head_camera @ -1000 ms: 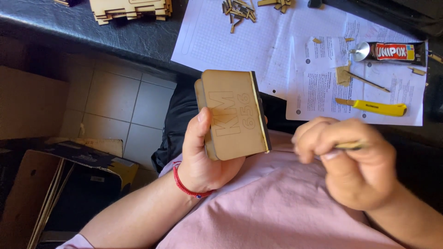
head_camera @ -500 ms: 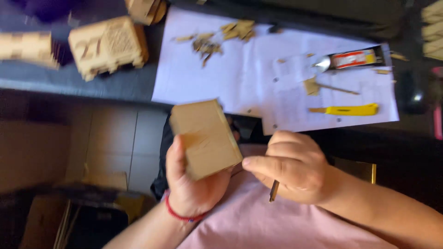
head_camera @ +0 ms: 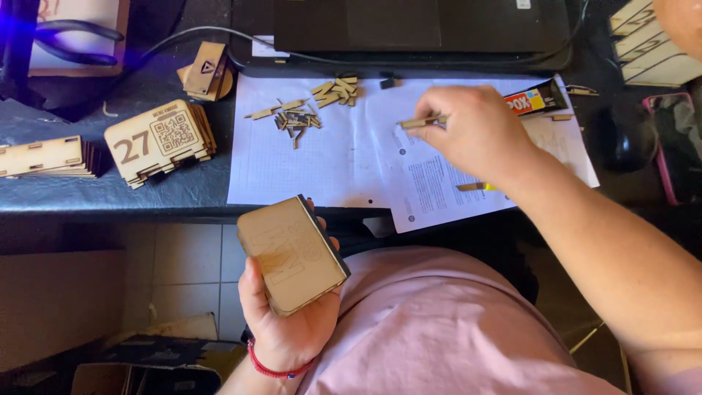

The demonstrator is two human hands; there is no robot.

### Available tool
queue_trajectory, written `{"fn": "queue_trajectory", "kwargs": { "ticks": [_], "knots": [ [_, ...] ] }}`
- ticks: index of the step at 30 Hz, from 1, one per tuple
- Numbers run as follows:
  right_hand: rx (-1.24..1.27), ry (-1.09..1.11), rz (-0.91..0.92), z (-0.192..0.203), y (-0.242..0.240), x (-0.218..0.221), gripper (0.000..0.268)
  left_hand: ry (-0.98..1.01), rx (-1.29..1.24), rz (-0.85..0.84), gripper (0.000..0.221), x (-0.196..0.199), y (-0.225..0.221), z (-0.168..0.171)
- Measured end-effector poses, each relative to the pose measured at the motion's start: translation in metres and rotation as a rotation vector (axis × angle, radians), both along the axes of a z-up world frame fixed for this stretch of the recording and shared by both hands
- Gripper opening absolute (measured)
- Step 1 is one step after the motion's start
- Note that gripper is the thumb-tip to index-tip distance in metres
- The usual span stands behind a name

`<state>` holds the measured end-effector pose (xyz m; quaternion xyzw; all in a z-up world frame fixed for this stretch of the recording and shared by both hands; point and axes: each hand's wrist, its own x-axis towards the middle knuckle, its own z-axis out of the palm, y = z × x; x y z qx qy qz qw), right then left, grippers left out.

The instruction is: Assembling a small laser-cut wooden box by applying glue to the joints and fitting the pieces together.

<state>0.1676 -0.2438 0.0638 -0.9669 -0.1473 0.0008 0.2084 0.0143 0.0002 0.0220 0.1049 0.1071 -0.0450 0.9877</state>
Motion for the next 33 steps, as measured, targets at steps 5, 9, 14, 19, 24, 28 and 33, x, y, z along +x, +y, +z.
{"fn": "queue_trajectory", "kwargs": {
  "ticks": [5,9,14,19,24,28,33],
  "knots": [
    [-0.218,0.090,-0.095,0.008,0.005,0.010,0.042,-0.009,0.015,0.001,0.064,-0.001,0.000,-0.001],
    [-0.181,0.325,-0.173,0.038,0.018,0.009,0.024,-0.007,0.033,-0.005,0.064,-0.001,0.004,-0.001],
    [0.039,0.367,-0.083,0.037,-0.001,0.004,0.024,0.011,0.007,-0.017,0.069,-0.002,0.001,-0.006],
    [0.455,0.423,0.158,0.047,0.019,-0.037,0.020,-0.018,-0.078,-0.088,0.076,-0.008,0.005,-0.015],
    [0.571,0.327,0.395,0.055,0.047,-0.079,0.018,-0.134,-0.013,-0.161,0.069,-0.015,0.006,-0.021],
    [0.631,0.352,0.379,0.060,0.060,-0.099,0.014,-0.132,0.008,-0.140,0.065,-0.018,0.001,-0.024],
    [0.462,0.176,0.281,0.059,0.067,-0.121,0.015,-0.167,0.000,-0.122,0.061,-0.018,-0.003,-0.022]
  ]
}}
